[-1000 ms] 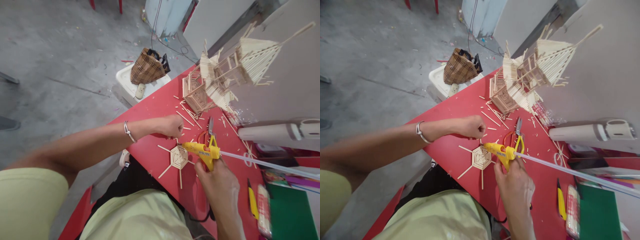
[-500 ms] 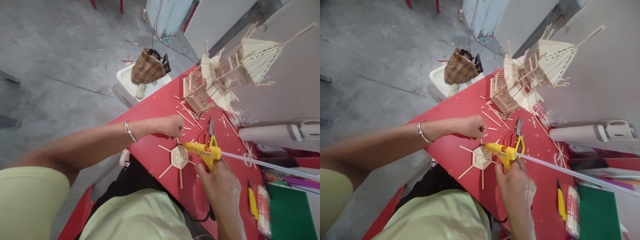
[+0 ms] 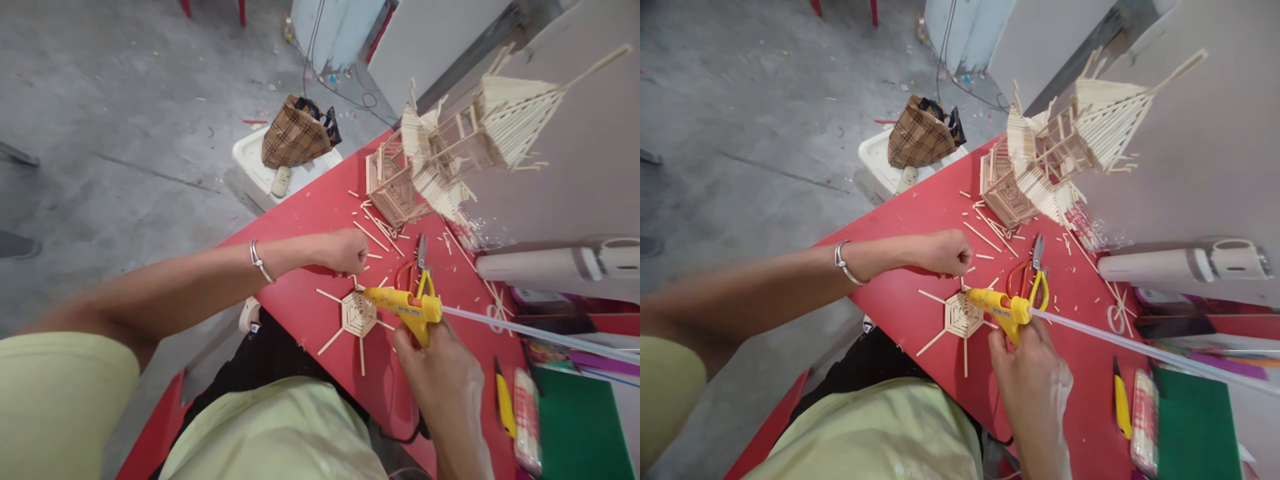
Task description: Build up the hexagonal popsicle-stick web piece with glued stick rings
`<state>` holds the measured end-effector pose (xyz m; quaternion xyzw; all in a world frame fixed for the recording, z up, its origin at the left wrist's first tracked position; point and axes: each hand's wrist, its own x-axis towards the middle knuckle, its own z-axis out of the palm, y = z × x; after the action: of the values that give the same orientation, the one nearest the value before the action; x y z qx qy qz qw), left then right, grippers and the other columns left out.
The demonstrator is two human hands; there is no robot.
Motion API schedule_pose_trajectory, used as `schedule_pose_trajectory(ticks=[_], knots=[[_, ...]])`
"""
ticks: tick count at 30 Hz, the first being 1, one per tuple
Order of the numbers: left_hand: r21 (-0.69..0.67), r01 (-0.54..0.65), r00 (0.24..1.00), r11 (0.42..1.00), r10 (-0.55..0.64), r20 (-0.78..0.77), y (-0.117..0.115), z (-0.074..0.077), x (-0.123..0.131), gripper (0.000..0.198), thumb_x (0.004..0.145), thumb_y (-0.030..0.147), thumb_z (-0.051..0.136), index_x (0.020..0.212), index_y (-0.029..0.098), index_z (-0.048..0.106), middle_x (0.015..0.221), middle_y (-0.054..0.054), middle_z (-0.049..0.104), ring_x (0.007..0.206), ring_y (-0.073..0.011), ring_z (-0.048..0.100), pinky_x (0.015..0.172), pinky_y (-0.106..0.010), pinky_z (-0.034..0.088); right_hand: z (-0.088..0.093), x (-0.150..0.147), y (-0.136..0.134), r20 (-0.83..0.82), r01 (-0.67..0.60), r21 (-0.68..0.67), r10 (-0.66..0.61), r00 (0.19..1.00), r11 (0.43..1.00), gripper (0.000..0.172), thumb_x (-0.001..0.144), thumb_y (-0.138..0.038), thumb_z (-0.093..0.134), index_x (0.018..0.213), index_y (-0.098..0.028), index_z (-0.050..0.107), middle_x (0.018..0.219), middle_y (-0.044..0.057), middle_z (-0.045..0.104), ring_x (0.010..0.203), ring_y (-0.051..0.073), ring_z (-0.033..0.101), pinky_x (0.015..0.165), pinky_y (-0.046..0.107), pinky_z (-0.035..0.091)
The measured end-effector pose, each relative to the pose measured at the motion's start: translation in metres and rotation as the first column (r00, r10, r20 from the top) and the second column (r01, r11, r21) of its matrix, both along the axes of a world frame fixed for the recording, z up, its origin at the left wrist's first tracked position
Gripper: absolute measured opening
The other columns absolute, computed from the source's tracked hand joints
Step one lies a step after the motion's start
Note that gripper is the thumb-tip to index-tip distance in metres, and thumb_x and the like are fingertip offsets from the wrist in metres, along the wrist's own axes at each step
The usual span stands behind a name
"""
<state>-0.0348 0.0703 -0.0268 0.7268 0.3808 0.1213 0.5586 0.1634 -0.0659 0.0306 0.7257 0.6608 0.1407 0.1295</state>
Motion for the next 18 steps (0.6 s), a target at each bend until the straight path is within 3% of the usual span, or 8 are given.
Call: schedule_pose_trajectory(ticks=[13, 18], knots=[[-0.036, -0.022, 1.0, 0.999, 0.022, 0.0, -0.003, 0.007, -0.001, 0.016, 0.065, 0.007, 0.054, 0.053, 0.017, 0.052, 0.046, 0.002, 0.052, 0.046, -0.012, 0.053, 0.051, -0.025, 0.043, -0.002, -0.002, -0.008, -0.004, -0.032, -0.043, 0.032, 0.999, 0.999, 0.026, 0.085, -0.038, 0.054, 0.094, -0.016, 0.065, 0.082, 0.006, 0.067, 0.056, 0.015, 0.052, 0.056, 0.027, 0.025], [-0.051, -0.025, 1.0, 0.998, 0.025, 0.007, -0.004, 0.008, -0.002, 0.014, 0.064, 0.007, 0.055, 0.055, 0.016, 0.054, 0.048, 0.002, 0.053, 0.049, -0.0127, 0.054, 0.054, -0.026, 0.045, -0.005, 0.0, -0.013, -0.021, -0.092, -0.024, 0.092, 0.996, 0.995, 0.024, 0.084, -0.037, 0.052, 0.086, -0.016, 0.064, 0.078, 0.006, 0.064, 0.056, 0.014, 0.05, 0.056, 0.026, 0.024]])
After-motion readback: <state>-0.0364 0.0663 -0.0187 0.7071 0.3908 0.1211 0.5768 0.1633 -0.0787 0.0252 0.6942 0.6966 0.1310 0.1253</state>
